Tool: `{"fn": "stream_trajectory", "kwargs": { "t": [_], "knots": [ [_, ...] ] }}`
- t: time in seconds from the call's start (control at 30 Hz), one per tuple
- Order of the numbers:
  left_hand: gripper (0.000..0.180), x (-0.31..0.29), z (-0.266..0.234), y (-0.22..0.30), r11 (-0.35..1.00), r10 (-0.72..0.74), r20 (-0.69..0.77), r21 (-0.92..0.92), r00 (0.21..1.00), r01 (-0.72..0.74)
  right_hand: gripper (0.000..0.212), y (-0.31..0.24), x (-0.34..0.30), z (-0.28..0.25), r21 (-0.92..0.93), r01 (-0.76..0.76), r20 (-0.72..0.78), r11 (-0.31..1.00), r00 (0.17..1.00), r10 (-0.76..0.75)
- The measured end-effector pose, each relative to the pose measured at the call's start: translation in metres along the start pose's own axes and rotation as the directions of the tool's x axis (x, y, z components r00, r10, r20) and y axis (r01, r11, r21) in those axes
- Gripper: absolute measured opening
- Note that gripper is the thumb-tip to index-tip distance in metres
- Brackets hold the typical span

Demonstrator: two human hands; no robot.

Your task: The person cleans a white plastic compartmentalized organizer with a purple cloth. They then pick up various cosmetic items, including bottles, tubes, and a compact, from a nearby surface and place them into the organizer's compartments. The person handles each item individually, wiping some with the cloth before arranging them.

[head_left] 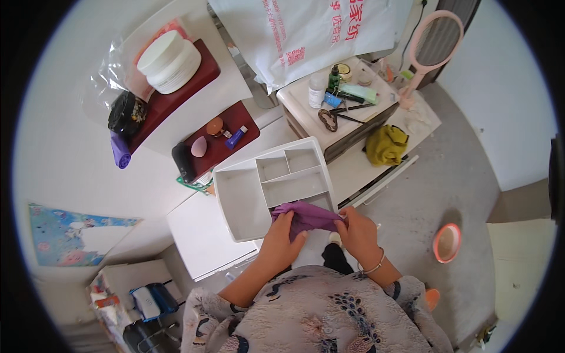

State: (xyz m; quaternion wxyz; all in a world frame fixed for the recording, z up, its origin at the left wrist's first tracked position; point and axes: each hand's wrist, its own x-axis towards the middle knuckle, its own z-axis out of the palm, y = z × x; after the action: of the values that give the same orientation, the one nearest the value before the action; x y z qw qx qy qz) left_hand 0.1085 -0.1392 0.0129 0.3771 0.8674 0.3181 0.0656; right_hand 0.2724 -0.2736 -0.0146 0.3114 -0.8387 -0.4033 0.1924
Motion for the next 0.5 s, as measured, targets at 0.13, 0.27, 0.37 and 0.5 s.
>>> {"fn": "stream_trajectory", "kwargs": {
  "t": [0.13, 0.27, 0.37, 0.5],
  "knots": [
    [0.053, 0.012, 0.02, 0.03, 0.911, -0.297, -0.111, -0.331, 0.948, 0.247, 0.015, -0.001, 0.003, -0.025, 0.183, 0.546, 0.166, 0.818, 0.803, -0.573],
    [0.04, 0.022, 0.015, 0.04, 0.978, -0.11, -0.047, 0.172, 0.993, 0.116, 0.008, 0.001, 0.02, -0.042, 0.391, 0.537, 0.327, 0.747, 0.678, -0.658],
    [0.035, 0.03, 0.028, 0.034, 0.963, -0.013, 0.014, 0.269, 1.0, 0.008, 0.007, 0.022, 0.051, -0.048, 0.421, 0.466, -0.131, 0.778, 0.88, -0.456],
    [0.037, 0.034, 0.041, 0.023, 0.93, 0.105, -0.052, 0.36, 0.993, -0.079, 0.024, 0.029, 0.098, -0.038, 0.288, 0.577, -0.37, 0.764, 0.803, -0.467]
  ]
}}
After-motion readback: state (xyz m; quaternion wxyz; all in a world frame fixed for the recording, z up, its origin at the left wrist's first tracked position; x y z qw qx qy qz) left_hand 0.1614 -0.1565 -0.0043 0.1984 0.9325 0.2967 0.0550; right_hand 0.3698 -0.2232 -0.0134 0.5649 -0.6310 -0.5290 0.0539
